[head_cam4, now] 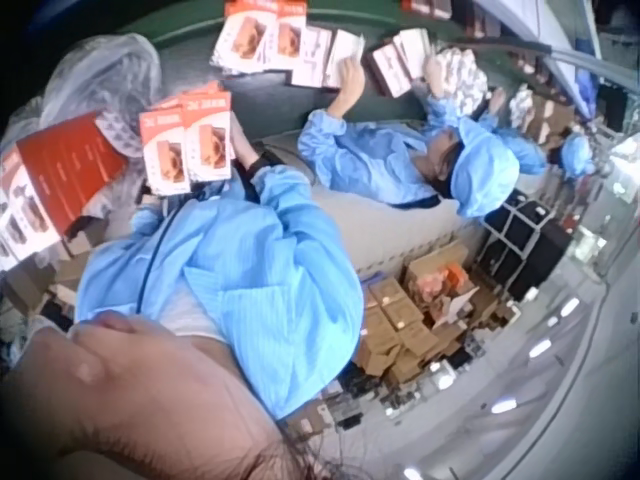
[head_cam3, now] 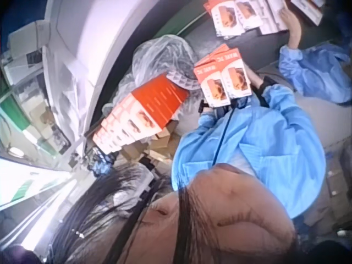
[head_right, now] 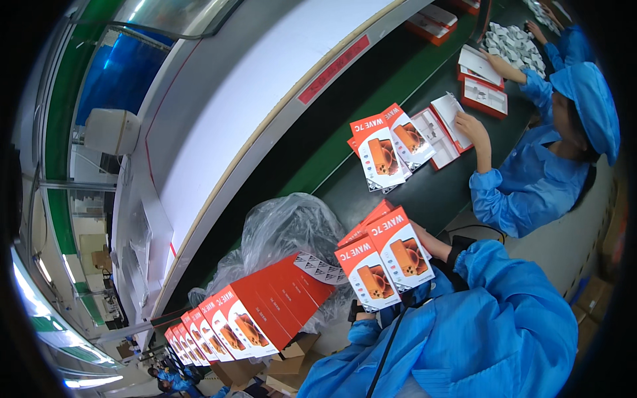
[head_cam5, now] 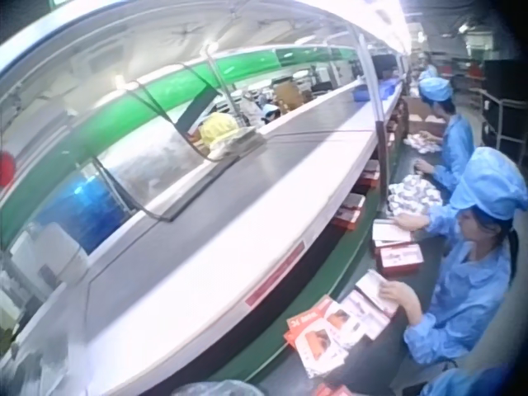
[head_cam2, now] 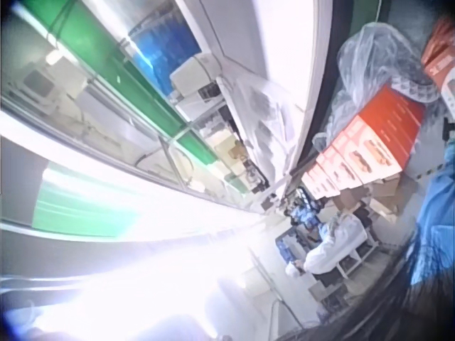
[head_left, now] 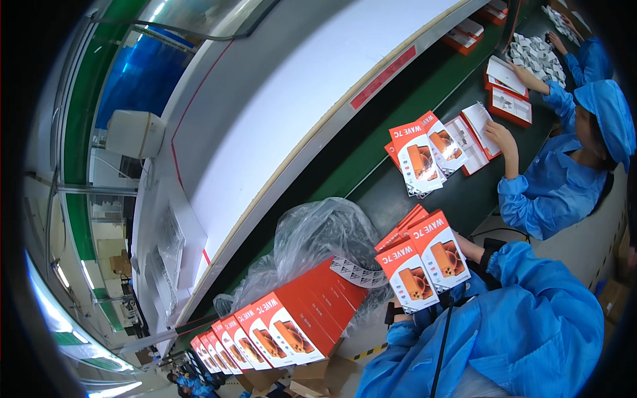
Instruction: Applying labels or triangular warning stickers to the back of smartphone retail boxes on a production line.
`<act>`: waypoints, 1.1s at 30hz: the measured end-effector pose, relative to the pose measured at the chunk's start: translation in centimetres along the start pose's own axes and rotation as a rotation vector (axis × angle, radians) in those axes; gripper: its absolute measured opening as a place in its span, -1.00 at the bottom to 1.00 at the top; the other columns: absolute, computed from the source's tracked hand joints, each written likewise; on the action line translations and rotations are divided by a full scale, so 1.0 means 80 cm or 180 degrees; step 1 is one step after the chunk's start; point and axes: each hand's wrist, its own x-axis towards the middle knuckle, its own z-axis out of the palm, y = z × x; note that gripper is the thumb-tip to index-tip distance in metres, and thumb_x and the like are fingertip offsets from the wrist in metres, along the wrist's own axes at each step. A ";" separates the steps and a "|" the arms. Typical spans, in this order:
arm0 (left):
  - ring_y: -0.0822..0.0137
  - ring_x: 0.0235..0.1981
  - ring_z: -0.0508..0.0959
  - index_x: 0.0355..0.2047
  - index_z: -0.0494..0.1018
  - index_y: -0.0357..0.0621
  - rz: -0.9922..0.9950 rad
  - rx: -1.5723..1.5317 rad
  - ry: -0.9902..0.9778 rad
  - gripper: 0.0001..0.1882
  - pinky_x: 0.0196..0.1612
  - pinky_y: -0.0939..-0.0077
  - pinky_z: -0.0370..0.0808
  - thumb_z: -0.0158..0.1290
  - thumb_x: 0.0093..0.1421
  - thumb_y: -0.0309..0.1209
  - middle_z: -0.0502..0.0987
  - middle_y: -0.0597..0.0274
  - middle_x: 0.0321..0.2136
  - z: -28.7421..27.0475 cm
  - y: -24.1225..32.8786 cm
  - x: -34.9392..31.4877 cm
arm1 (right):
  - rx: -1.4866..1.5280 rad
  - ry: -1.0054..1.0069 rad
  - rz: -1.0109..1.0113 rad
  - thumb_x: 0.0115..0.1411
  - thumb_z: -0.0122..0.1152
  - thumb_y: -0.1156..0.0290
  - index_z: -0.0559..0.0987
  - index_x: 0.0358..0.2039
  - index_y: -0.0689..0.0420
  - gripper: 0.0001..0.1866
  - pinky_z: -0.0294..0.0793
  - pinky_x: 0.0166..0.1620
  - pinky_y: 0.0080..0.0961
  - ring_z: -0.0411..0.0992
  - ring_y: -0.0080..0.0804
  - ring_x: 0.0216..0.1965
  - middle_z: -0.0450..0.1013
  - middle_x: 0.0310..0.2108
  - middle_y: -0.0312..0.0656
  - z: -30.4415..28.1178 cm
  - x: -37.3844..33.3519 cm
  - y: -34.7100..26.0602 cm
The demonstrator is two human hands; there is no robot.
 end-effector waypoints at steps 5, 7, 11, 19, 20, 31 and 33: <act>0.14 -0.16 0.50 -0.14 0.34 -0.28 0.0286 -0.0095 0.0295 -0.51 -0.03 0.34 0.42 -0.39 0.27 -0.11 0.47 0.04 -0.18 0.011 0.044 -0.004 | 0.0111 -0.0065 -0.0252 0.31 -0.23 -0.02 0.19 0.18 0.12 -0.43 0.31 0.09 -0.55 0.31 -0.49 0.05 0.25 0.11 -0.18 0.045 0.043 -0.003; 0.14 -0.16 0.50 -0.14 0.34 -0.29 0.0406 -0.0130 0.0372 -0.51 -0.03 0.34 0.42 -0.39 0.27 -0.11 0.47 0.04 -0.18 0.014 0.064 -0.004 | 0.0164 -0.0026 -0.0367 0.33 -0.25 0.05 0.21 0.17 0.11 -0.48 0.32 0.09 -0.55 0.32 -0.51 0.05 0.27 0.10 -0.19 0.059 0.063 -0.011; 0.15 -0.17 0.50 -0.14 0.34 -0.29 0.0572 -0.0198 0.0449 -0.51 -0.03 0.35 0.42 -0.38 0.27 -0.11 0.47 0.04 -0.19 0.015 0.098 0.003 | 0.0800 -0.0205 -0.0123 0.32 -0.30 0.17 0.33 0.04 0.22 -0.55 0.35 0.09 -0.44 0.42 -0.38 -0.05 0.39 0.00 -0.11 0.031 0.148 0.014; 0.16 -0.18 0.51 -0.15 0.34 -0.29 0.0747 -0.0171 0.0362 -0.52 -0.05 0.37 0.43 -0.37 0.27 -0.12 0.48 0.04 -0.19 0.032 0.158 0.036 | 0.2458 0.0733 -0.0046 0.18 -0.25 0.18 0.45 -0.18 0.27 -0.56 0.33 0.06 -0.22 0.42 -0.12 -0.13 0.45 -0.17 0.03 0.011 0.197 0.030; 0.16 -0.18 0.51 -0.15 0.34 -0.30 0.0755 -0.0189 0.0346 -0.52 -0.05 0.37 0.43 -0.37 0.27 -0.12 0.48 0.04 -0.19 0.035 0.165 0.042 | 0.2429 0.0584 -0.0356 0.18 -0.26 0.20 0.41 -0.12 0.28 -0.55 0.27 0.11 -0.23 0.39 -0.11 -0.07 0.42 -0.11 0.00 0.016 0.186 0.024; 0.17 -0.19 0.52 -0.16 0.34 -0.30 0.0743 -0.0177 -0.0155 -0.53 -0.07 0.39 0.44 -0.36 0.28 -0.13 0.48 0.04 -0.20 0.099 0.217 0.142 | 0.2133 0.0856 -0.0519 0.26 -0.34 0.12 0.37 0.01 0.10 -0.54 0.17 0.15 -0.19 0.28 -0.27 0.05 0.36 -0.01 -0.21 0.034 0.151 -0.014; 0.17 -0.20 0.52 -0.16 0.34 -0.30 0.0834 -0.0200 -0.0281 -0.53 -0.07 0.40 0.44 -0.35 0.28 -0.13 0.48 0.03 -0.21 0.096 0.212 0.153 | 0.1999 0.0910 -0.0424 0.25 -0.32 0.13 0.36 0.02 0.12 -0.54 0.17 0.15 -0.18 0.26 -0.25 0.07 0.32 0.02 -0.19 0.035 0.137 -0.014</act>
